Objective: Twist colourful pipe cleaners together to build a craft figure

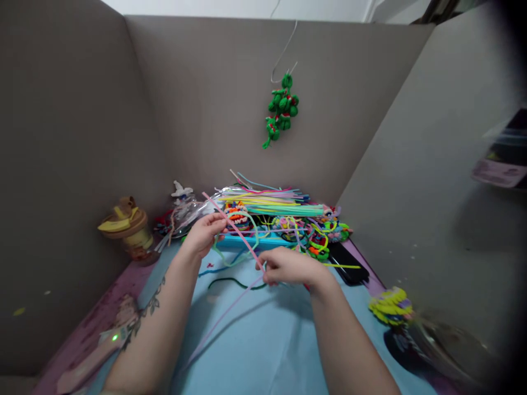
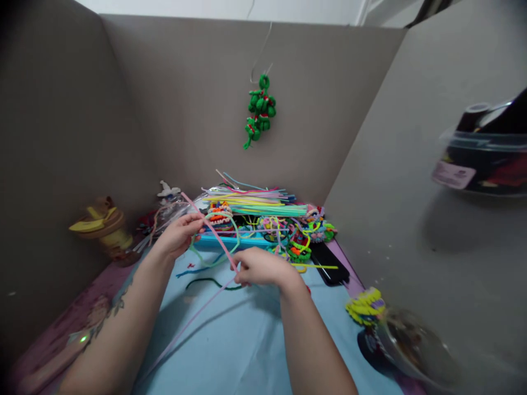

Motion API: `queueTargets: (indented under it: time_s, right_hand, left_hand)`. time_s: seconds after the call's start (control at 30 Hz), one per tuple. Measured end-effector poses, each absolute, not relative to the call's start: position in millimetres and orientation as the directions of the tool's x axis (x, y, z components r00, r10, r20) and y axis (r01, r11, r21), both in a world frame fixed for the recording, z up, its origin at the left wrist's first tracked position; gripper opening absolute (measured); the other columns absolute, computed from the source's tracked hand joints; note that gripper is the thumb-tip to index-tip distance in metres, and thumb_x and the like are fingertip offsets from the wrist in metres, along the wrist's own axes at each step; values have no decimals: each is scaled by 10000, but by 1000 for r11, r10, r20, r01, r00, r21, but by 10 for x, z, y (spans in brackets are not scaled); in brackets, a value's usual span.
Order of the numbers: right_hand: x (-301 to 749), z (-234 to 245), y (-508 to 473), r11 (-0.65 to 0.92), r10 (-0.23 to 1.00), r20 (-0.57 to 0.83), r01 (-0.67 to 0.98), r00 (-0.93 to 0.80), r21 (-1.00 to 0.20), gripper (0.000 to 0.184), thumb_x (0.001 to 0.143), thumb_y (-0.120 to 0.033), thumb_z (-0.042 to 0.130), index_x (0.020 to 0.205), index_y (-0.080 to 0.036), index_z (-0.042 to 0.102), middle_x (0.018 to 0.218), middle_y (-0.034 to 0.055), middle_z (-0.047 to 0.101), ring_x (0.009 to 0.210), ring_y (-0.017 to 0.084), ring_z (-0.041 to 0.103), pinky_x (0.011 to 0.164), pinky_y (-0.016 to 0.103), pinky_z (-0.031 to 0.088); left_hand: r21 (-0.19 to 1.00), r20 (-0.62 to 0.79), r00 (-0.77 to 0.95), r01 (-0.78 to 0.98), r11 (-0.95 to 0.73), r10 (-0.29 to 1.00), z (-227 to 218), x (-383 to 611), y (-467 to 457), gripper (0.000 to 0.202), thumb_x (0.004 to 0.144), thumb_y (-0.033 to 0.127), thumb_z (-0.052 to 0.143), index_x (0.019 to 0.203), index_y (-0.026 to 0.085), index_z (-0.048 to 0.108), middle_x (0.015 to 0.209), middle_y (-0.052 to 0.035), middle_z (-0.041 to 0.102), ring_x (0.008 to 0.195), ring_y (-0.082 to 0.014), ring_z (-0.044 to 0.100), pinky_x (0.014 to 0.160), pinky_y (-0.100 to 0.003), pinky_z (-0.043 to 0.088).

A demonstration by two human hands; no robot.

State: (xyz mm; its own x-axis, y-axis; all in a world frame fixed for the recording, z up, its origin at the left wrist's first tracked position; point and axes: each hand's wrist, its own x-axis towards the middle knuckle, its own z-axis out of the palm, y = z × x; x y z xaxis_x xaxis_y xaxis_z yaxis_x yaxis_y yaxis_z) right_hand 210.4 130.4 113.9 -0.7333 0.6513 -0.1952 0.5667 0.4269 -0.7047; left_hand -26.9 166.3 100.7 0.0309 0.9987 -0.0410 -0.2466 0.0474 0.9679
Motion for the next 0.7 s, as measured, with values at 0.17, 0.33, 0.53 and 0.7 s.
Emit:
queueTargets:
  time_s: [0.17, 0.33, 0.53, 0.7]
  right_hand:
    - [2252, 1280, 1108, 347, 534, -292, 520, -794, -780, 273, 755, -198, 543, 1013, -155, 620, 627, -2, 654, 593, 119, 596, 553, 181, 418]
    - [2208, 1048, 1113, 393, 434, -431, 597, -791, -700, 282, 753, -187, 521, 1008, -149, 635, 594, -10, 635, 564, 108, 565, 530, 172, 393]
    - [2127, 701, 1247, 526, 641, -359, 729, -678, -438, 251, 672, -244, 635, 912, -177, 663, 758, 14, 676, 632, 136, 568, 521, 200, 362]
    - [1979, 905, 1074, 558, 810, 218, 600, -545, -573, 150, 810, -204, 526, 896, -179, 646, 886, 50, 674, 829, 171, 607, 744, 272, 452]
  left_hand:
    - [902, 111, -356, -355, -244, 928, 1161, -590, 1678, 370, 551, 239, 801, 846, 149, 597, 684, 28, 637, 527, -49, 537, 480, -167, 403]
    - [658, 295, -707, -337, -673, 643, 1459, -886, 1442, 148, 761, 140, 651, 853, 237, 587, 771, 130, 678, 558, -6, 552, 537, -151, 414]
    - [541, 240, -673, -505, -672, 699, 1713, -823, 1204, 280, 880, 58, 453, 767, 260, 609, 693, 149, 671, 509, 21, 551, 490, -125, 395]
    - [481, 130, -579, -673, -561, 805, 1773, -431, 1160, 174, 829, 50, 519, 795, 206, 590, 661, 75, 651, 450, -10, 516, 421, -107, 388]
